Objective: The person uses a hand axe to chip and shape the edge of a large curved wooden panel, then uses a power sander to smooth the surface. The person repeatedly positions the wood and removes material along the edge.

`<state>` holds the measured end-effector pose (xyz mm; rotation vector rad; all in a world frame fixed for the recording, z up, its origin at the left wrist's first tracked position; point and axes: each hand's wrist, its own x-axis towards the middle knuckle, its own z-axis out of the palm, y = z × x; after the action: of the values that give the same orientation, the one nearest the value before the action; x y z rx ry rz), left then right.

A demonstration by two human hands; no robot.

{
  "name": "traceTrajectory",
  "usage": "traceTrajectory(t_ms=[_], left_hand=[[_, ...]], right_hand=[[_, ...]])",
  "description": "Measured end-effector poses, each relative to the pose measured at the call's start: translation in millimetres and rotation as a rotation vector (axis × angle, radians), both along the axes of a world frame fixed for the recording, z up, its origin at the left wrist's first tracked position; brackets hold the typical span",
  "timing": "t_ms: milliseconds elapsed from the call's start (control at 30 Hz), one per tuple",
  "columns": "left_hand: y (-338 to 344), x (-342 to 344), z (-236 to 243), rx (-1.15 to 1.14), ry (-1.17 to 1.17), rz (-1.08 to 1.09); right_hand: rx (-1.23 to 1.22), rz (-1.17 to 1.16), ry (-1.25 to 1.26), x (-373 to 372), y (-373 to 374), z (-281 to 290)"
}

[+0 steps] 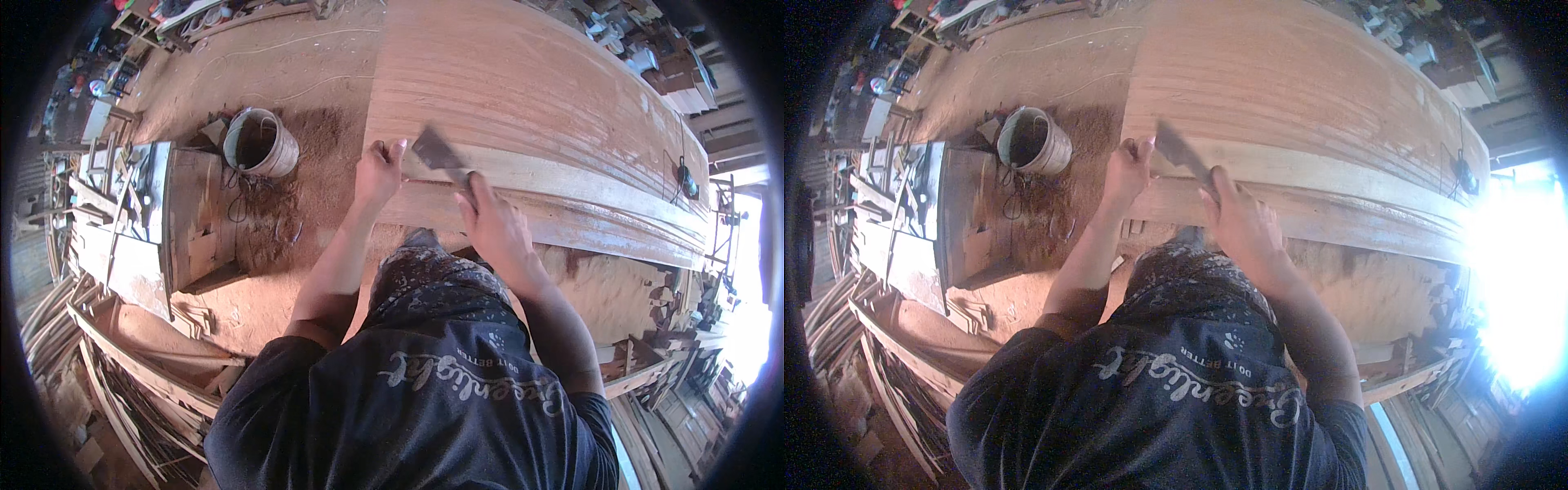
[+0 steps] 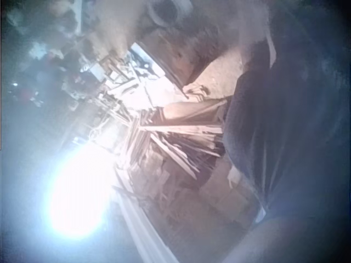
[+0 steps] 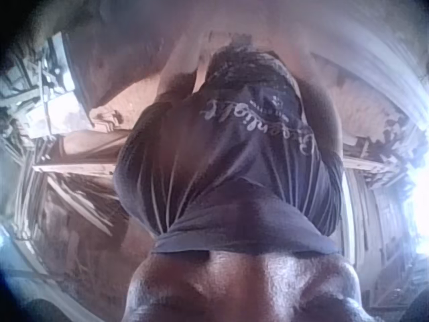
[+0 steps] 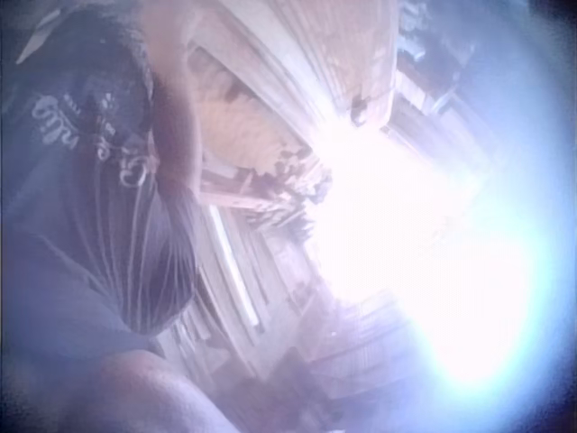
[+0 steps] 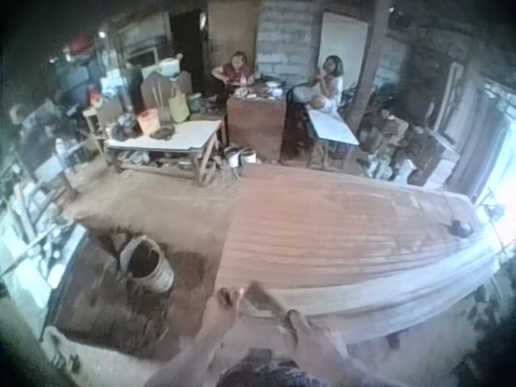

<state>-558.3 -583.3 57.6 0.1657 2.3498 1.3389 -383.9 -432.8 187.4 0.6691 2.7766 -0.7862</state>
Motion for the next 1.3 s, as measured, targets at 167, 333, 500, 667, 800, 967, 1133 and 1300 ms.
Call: traceTrajectory(t_ms=[167, 333, 500, 667, 800, 967, 1133, 1300], left_hand=[[1.3, 11.4, -4.9, 0.071, -0.133, 0.088], [4.1, 6.1, 6.6, 0.107, -0.092, 0.073], [2.6, -16.5, -72.0, 0.155, -0.124, -0.024], [7.0, -6.7, -27.8, -0.092, -0.054, -0.123], [2.4, -15.5, -42.6, -0.322, 0.171, -0.275], [8.3, -11.4, -22.1, -0.674, 0.211, -0.428], [15.4, -50.7, -10.9, -0.916, 0.323, -0.461], [83.2, -38.9, 62.6, -0.689, 0.501, -0.422]], right_hand=[[-0.017, 0.039, 0.01, 22.9, 12.7, -33.0], [-0.078, -0.058, 0.054, 13.7, -4.2, -5.5], [-0.125, -0.023, 0.102, 16.2, 26.3, -50.8], [-0.262, -0.216, 0.01, 108.7, 33.6, -55.7], [-0.237, -0.387, -0.005, 184.4, 47.6, -82.5], [-0.204, -0.603, -0.117, 289.3, 47.6, -124.8], [-0.28, -0.897, -0.16, 411.3, 31.3, -202.3], [-0.782, -1.236, -0.456, 487.3, 51.8, -221.0]])
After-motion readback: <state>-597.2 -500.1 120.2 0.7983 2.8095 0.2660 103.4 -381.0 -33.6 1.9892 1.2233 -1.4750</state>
